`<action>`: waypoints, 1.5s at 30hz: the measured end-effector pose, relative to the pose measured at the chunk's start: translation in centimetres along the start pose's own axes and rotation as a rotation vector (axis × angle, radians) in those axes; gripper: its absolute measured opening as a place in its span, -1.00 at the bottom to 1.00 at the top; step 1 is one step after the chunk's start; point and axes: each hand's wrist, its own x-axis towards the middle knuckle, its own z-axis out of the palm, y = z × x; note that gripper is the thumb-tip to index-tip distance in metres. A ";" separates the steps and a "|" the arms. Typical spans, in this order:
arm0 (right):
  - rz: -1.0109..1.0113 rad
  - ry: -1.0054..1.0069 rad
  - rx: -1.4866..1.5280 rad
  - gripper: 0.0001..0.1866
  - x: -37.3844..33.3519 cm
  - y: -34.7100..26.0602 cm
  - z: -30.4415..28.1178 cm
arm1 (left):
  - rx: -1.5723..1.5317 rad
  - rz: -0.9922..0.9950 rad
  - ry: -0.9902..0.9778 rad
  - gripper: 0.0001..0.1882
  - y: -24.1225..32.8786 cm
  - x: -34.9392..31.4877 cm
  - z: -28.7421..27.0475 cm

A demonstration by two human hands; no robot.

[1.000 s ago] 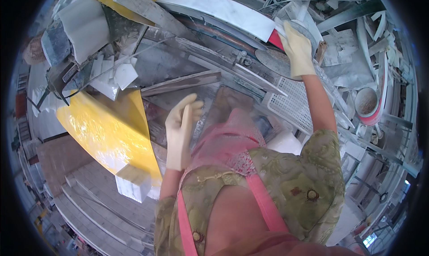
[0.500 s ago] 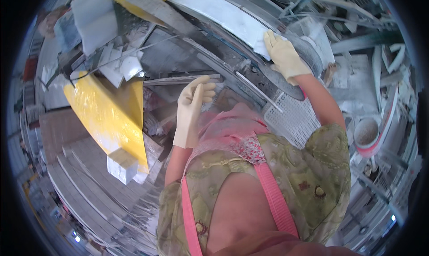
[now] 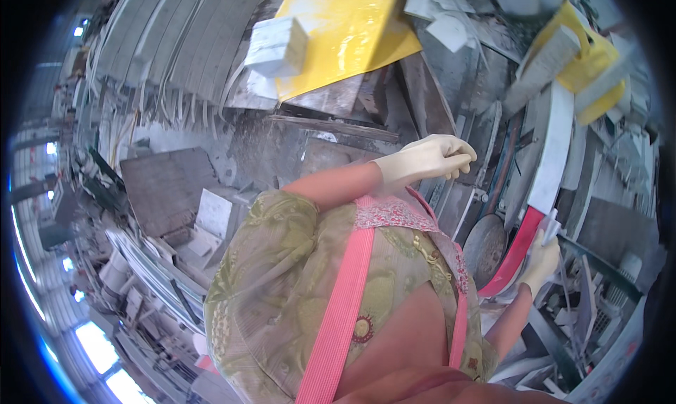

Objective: The person repeatedly picks up small white rectangular tiles from a yellow sheet, inspects them, and places them into a nearby pile. The person also moves the yellow sheet and handles loose tiles from the surrounding area.

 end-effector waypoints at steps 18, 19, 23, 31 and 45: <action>-0.918 -0.532 0.860 -0.59 -10.6 -53.6 -3.4 | -0.085 -0.057 0.680 -0.06 -2.9 -5.8 -23.2; -1.025 -0.559 0.830 -0.52 -11.3 -53.5 -3.3 | 0.012 -0.099 0.732 -0.08 -3.0 -5.6 -23.5; -0.966 -0.927 0.836 -0.37 -10.7 -49.0 -2.4 | -0.167 0.206 0.624 -0.34 -5.7 -5.3 -22.8; -0.459 0.092 0.814 -0.51 -2.4 -16.1 -0.1 | -0.044 0.061 0.755 -0.46 -7.3 -3.1 -25.4; -0.473 0.421 0.190 -0.45 3.7 -2.9 6.1 | -0.117 0.174 0.757 -0.42 -7.1 -3.7 -25.4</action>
